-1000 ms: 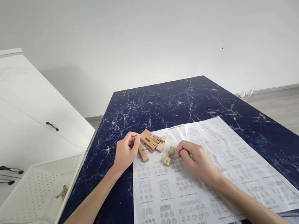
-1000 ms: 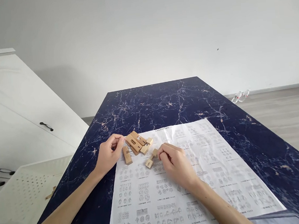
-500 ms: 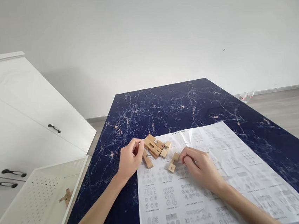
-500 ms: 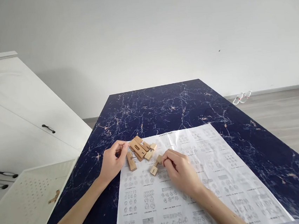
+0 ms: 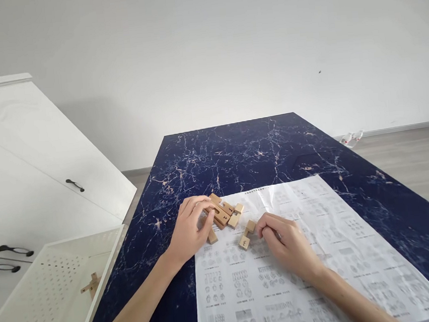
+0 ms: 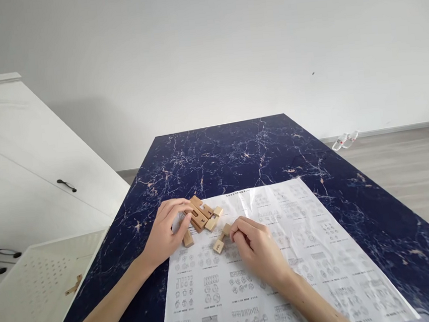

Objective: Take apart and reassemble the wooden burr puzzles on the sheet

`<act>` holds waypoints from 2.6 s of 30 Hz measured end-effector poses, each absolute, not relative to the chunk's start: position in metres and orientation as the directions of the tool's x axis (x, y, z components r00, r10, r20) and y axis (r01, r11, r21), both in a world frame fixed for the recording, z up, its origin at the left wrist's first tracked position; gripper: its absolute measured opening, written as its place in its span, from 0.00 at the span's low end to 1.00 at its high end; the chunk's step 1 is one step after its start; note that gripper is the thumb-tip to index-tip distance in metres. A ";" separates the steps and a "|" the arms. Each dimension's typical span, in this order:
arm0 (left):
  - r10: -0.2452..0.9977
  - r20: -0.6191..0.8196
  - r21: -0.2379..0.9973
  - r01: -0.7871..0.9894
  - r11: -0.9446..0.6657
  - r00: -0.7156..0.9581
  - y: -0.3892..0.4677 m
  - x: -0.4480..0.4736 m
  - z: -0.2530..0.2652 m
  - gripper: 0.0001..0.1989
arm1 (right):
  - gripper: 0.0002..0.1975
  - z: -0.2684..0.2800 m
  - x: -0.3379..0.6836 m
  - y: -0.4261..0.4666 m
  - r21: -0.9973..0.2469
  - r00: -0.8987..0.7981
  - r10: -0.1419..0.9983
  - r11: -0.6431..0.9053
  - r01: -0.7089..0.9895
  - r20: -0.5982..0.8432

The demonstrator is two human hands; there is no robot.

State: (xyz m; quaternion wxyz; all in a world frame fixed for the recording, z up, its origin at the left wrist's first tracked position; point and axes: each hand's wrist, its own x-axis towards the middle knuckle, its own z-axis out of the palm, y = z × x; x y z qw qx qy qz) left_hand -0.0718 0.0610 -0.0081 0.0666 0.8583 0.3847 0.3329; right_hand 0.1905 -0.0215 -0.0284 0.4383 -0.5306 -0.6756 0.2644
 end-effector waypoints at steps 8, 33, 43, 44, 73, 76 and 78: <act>0.708 0.399 0.387 0.593 -0.706 0.583 0.061 -0.071 -0.008 0.12 | 0.13 -0.027 0.191 -0.022 -0.805 -0.077 0.944 0.314 0.504 0.320; 0.765 0.354 0.410 0.646 -0.644 0.538 0.063 -0.072 -0.011 0.12 | 0.13 -0.025 0.187 -0.023 -0.770 -0.134 0.925 0.370 0.519 0.354; 0.732 0.205 0.352 0.649 -0.674 0.649 0.062 -0.068 -0.010 0.33 | 0.14 -0.024 0.186 -0.023 -0.758 -0.198 0.922 0.386 0.525 0.332; 0.734 0.200 0.344 0.655 -0.673 0.649 0.062 -0.068 -0.010 0.34 | 0.14 -0.024 0.186 -0.023 -0.756 -0.202 0.922 0.387 0.528 0.331; 0.704 0.357 0.220 0.677 -0.702 0.614 0.059 -0.059 -0.007 0.20 | 0.13 -0.030 0.189 -0.021 -0.746 -0.226 0.926 0.377 0.549 0.302; 0.710 0.353 0.202 0.691 -0.694 0.609 0.058 -0.060 -0.007 0.19 | 0.13 -0.029 0.189 -0.021 -0.739 -0.236 0.925 0.380 0.556 0.298; 0.720 0.346 0.204 0.701 -0.684 0.602 0.057 -0.061 -0.008 0.19 | 0.13 -0.028 0.189 -0.022 -0.737 -0.241 0.923 0.384 0.556 0.299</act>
